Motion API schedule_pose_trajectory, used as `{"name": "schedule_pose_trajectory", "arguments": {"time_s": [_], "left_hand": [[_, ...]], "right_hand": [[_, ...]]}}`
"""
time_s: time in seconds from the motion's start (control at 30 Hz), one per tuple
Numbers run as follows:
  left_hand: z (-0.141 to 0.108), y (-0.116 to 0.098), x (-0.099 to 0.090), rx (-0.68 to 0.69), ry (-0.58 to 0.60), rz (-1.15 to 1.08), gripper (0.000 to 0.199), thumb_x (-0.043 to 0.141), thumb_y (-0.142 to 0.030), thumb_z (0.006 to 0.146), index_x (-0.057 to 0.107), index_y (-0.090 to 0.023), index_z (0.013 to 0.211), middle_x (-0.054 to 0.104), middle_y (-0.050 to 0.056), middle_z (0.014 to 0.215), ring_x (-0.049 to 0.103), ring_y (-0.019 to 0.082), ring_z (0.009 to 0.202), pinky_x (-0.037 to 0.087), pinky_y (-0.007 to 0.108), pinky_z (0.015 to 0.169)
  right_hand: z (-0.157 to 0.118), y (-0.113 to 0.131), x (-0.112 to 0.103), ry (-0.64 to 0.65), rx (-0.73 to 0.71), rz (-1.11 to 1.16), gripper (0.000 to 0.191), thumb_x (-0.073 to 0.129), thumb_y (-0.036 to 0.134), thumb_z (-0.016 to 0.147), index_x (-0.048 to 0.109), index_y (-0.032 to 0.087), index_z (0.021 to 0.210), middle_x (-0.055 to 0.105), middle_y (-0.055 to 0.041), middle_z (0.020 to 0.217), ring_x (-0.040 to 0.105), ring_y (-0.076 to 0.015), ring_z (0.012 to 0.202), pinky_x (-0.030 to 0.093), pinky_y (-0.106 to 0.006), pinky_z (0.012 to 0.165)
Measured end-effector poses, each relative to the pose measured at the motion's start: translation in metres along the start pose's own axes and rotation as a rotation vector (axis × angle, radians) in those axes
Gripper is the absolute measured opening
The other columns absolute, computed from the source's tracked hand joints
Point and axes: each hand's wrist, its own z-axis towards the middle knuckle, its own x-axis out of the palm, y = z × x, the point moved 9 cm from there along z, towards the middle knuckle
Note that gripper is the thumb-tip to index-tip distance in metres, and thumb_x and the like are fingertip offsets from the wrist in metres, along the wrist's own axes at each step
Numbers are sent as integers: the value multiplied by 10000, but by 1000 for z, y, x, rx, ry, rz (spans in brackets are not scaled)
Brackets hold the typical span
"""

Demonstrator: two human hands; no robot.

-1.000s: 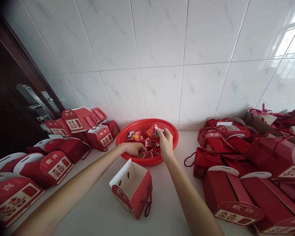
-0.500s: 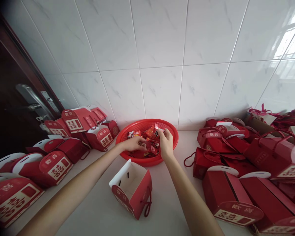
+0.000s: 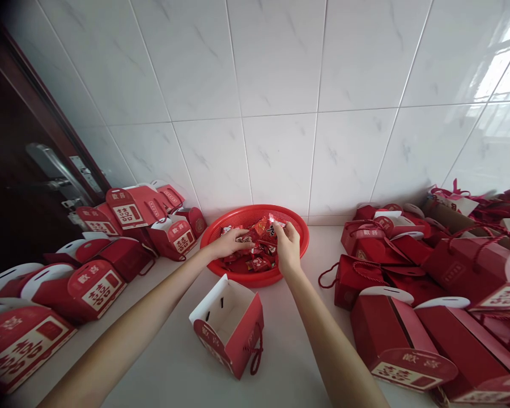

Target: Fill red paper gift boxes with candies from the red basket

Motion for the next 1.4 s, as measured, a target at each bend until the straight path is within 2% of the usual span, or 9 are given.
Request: {"name": "schedule_pose_trajectory", "arguments": {"time_s": [0.17, 0.3, 0.37, 0.5, 0.67, 0.87, 0.97, 1.13, 1.4], "left_hand": [[4, 18, -21, -80, -209, -11, 252, 741, -372, 718, 563, -196, 756, 665, 7, 727, 653, 203, 688, 500, 298, 631], [2, 20, -34, -94, -334, 2, 204, 771, -238, 641, 600, -196, 744, 650, -9, 731, 621, 183, 730, 469, 269, 655], [1, 18, -36, -97, -363, 3, 194, 783, -245, 631, 605, -193, 687, 628, -20, 700, 596, 172, 728, 448, 257, 656], [-4, 19, -35, -170, -366, -45, 363, 761, -441, 706, 526, -200, 571, 510, -36, 543, 539, 158, 600, 418, 263, 579], [-8, 21, -29, -256, -331, -152, 452, 663, -635, 758, 664, -184, 734, 587, -2, 600, 563, 173, 603, 437, 268, 539], [-8, 26, -32, -288, -354, -205, 340, 593, -494, 814, 662, -186, 689, 624, 7, 632, 555, 169, 602, 428, 263, 536], [-6, 29, -36, -266, -384, -207, 276, 626, -427, 779, 673, -183, 660, 642, 11, 647, 584, 183, 650, 451, 277, 602], [-4, 30, -38, -214, -388, -244, 270, 650, -415, 764, 727, -171, 680, 732, 45, 796, 646, 209, 804, 469, 287, 747], [-1, 37, -35, -243, -351, -337, 213, 774, -358, 679, 690, -164, 655, 703, 47, 669, 641, 168, 655, 479, 277, 657]], "right_hand": [[-1, 3, -1, -10, -4, -22, 362, 789, 490, 651, 554, 215, 677, 607, 33, 692, 541, -148, 673, 442, -275, 628], [-1, 3, 0, -7, -1, -14, 337, 787, 472, 661, 574, 213, 694, 595, 29, 693, 540, -149, 680, 433, -269, 612], [-1, 2, 0, -7, 0, -14, 342, 791, 458, 665, 552, 213, 677, 569, 37, 674, 519, -138, 664, 427, -263, 609], [-2, 1, 0, -4, 7, -7, 374, 789, 453, 665, 500, 215, 653, 534, 50, 654, 481, -120, 635, 416, -258, 604], [-2, 2, 1, 9, 6, 4, 401, 791, 474, 655, 481, 221, 653, 561, 45, 667, 506, -134, 651, 419, -269, 615], [-2, 1, 1, 16, 5, -9, 376, 781, 480, 661, 506, 222, 666, 569, 42, 678, 520, -146, 676, 433, -279, 646], [-2, 0, 2, 29, 14, 5, 355, 780, 475, 665, 534, 220, 689, 597, 33, 709, 544, -154, 705, 453, -283, 669], [-1, -2, 2, 34, 15, 19, 344, 792, 480, 664, 572, 221, 717, 639, 19, 755, 576, -168, 735, 463, -288, 676], [-1, -1, 2, 31, 17, 12, 381, 804, 478, 659, 523, 222, 669, 592, 34, 699, 539, -151, 695, 440, -280, 651]]}}
